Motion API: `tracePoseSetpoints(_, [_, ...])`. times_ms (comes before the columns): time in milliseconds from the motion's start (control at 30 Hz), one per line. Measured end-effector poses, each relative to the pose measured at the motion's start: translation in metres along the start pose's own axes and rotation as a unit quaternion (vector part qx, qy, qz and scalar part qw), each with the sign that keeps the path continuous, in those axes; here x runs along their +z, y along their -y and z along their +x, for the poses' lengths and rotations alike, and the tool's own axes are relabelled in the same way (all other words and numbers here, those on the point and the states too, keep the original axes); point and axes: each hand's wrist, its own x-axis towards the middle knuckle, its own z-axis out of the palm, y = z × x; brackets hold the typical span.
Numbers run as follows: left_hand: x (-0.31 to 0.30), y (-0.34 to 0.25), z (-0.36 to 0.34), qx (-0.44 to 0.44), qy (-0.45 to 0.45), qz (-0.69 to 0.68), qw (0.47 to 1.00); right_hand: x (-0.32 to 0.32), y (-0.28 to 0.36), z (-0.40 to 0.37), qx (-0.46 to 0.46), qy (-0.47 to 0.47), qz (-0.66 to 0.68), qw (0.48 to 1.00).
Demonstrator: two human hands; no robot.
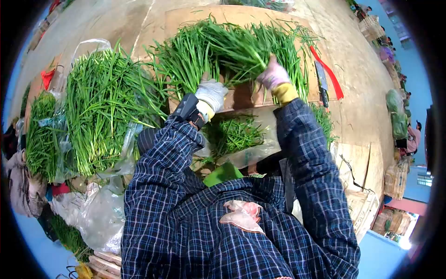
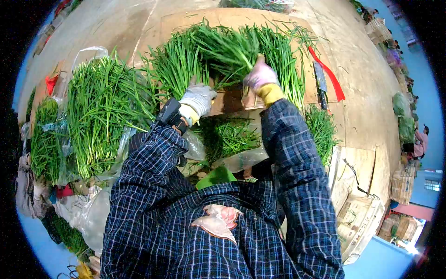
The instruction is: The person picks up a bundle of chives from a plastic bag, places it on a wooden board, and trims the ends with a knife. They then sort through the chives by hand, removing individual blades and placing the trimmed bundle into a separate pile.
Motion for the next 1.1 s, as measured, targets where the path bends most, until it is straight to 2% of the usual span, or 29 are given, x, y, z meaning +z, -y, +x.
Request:
tracePoseSetpoints(33, [0.002, 0.0, 0.001, 0.005, -0.003, 0.0, 1.0, -0.023, 0.0, 0.0, -0.001, 0.0, -0.007, 1.0])
tracePoseSetpoints(100, [0.007, 0.002, 0.004, -0.003, -0.008, 0.006, 1.0, -0.061, -0.003, 0.011, 0.007, -0.057, -0.05, 0.997])
tracePoseSetpoints(167, [0.007, 0.002, 0.005, 0.003, 0.005, 0.015, 1.0, -0.101, -0.024, 0.026, -0.069, -0.062, 0.024, 0.995])
tracePoseSetpoints(233, [0.005, 0.001, 0.004, 0.007, -0.01, 0.026, 1.0, -0.14, -0.025, 0.024, -0.082, -0.076, 0.105, 0.988])
tracePoseSetpoints(300, [0.005, 0.0, 0.006, 0.004, 0.002, 0.043, 0.999, -0.172, -0.022, 0.015, -0.073, -0.101, 0.119, 0.985])
tracePoseSetpoints(367, [0.0, -0.001, 0.003, 0.017, 0.029, 0.06, 0.998, -0.194, -0.039, 0.024, -0.129, -0.136, 0.092, 0.978])
tracePoseSetpoints(400, [-0.007, -0.002, 0.003, 0.016, 0.075, 0.068, 0.995, -0.2, -0.036, 0.009, -0.144, -0.142, 0.149, 0.968])
tracePoseSetpoints(433, [-0.004, -0.002, 0.003, 0.012, 0.072, 0.069, 0.995, -0.205, -0.034, -0.006, -0.16, -0.147, 0.206, 0.954])
tracePoseSetpoints(500, [0.005, -0.004, -0.003, 0.009, -0.076, 0.044, 0.996, -0.213, -0.029, -0.011, -0.162, -0.106, 0.113, 0.975])
tracePoseSetpoints(533, [-0.019, -0.016, -0.012, -0.003, -0.072, 0.068, 0.995, -0.205, -0.032, -0.001, -0.159, -0.119, 0.172, 0.965])
tracePoseSetpoints(567, [-0.028, -0.026, -0.018, -0.012, -0.171, 0.032, 0.985, -0.19, -0.035, 0.008, -0.156, -0.132, 0.231, 0.951])
tracePoseSetpoints(600, [-0.049, -0.039, -0.028, -0.026, -0.188, -0.032, 0.981, -0.173, -0.032, 0.011, -0.141, -0.16, 0.229, 0.95])
tracePoseSetpoints(633, [-0.064, -0.053, -0.035, -0.039, -0.204, -0.097, 0.973, -0.158, -0.003, -0.007, 0.018, -0.171, 0.222, 0.96])
tracePoseSetpoints(667, [-0.061, -0.065, -0.038, -0.037, -0.22, -0.243, 0.944, -0.146, -0.001, -0.023, -0.083, -0.095, 0.328, 0.936])
tracePoseSetpoints(700, [-0.055, -0.077, -0.033, -0.033, -0.232, -0.383, 0.894, -0.113, -0.007, -0.006, -0.05, -0.121, 0.265, 0.955])
tracePoseSetpoints(733, [0.006, -0.089, 0.016, -0.022, -0.175, -0.558, 0.811, -0.083, -0.007, -0.011, -0.077, -0.11, 0.295, 0.946])
tracePoseSetpoints(767, [-0.01, -0.094, 0.003, -0.048, -0.032, -0.807, 0.587, -0.054, -0.008, -0.034, -0.105, -0.09, 0.326, 0.935])
tracePoseSetpoints(800, [-0.001, -0.095, 0.003, -0.004, -0.02, -0.908, 0.419, -0.026, -0.009, -0.057, -0.131, -0.067, 0.358, 0.922])
tracePoseSetpoints(833, [0.003, -0.094, 0.004, 0.045, -0.009, -0.971, 0.233, 0.021, -0.023, -0.051, -0.093, -0.086, 0.264, 0.956])
tracePoseSetpoints(867, [-0.005, -0.092, -0.004, 0.031, -0.061, -0.977, 0.201, 0.034, -0.016, -0.084, -0.107, -0.073, 0.17, 0.977])
tracePoseSetpoints(900, [0.016, -0.084, 0.007, 0.035, -0.057, -0.982, 0.176, 0.047, -0.014, -0.114, -0.1, -0.053, 0.148, 0.983])
tracePoseSetpoints(933, [0.018, -0.083, -0.002, 0.044, -0.062, -0.976, 0.203, 0.04, 0.008, -0.137, 0.013, -0.001, 0.141, 0.99])
tracePoseSetpoints(967, [0.02, -0.083, -0.012, 0.052, -0.067, -0.969, 0.231, 0.055, 0.0, -0.145, -0.018, -0.03, 0.176, 0.984])
tracePoseSetpoints(1000, [0.034, -0.083, -0.005, 0.068, -0.049, -0.98, 0.181, 0.068, -0.005, -0.15, -0.02, -0.035, 0.147, 0.988])
tracePoseSetpoints(1033, [0.023, -0.083, -0.021, 0.032, -0.046, -0.981, 0.184, 0.078, -0.008, -0.155, -0.019, -0.043, 0.118, 0.992])
tracePoseSetpoints(1067, [0.019, -0.082, -0.022, 0.05, -0.038, -0.98, 0.188, 0.086, -0.011, -0.159, -0.019, -0.043, 0.119, 0.992])
tracePoseSetpoints(1100, [0.017, -0.084, -0.022, 0.071, -0.032, -0.979, 0.189, 0.09, -0.014, -0.165, -0.037, -0.087, 0.108, 0.99])
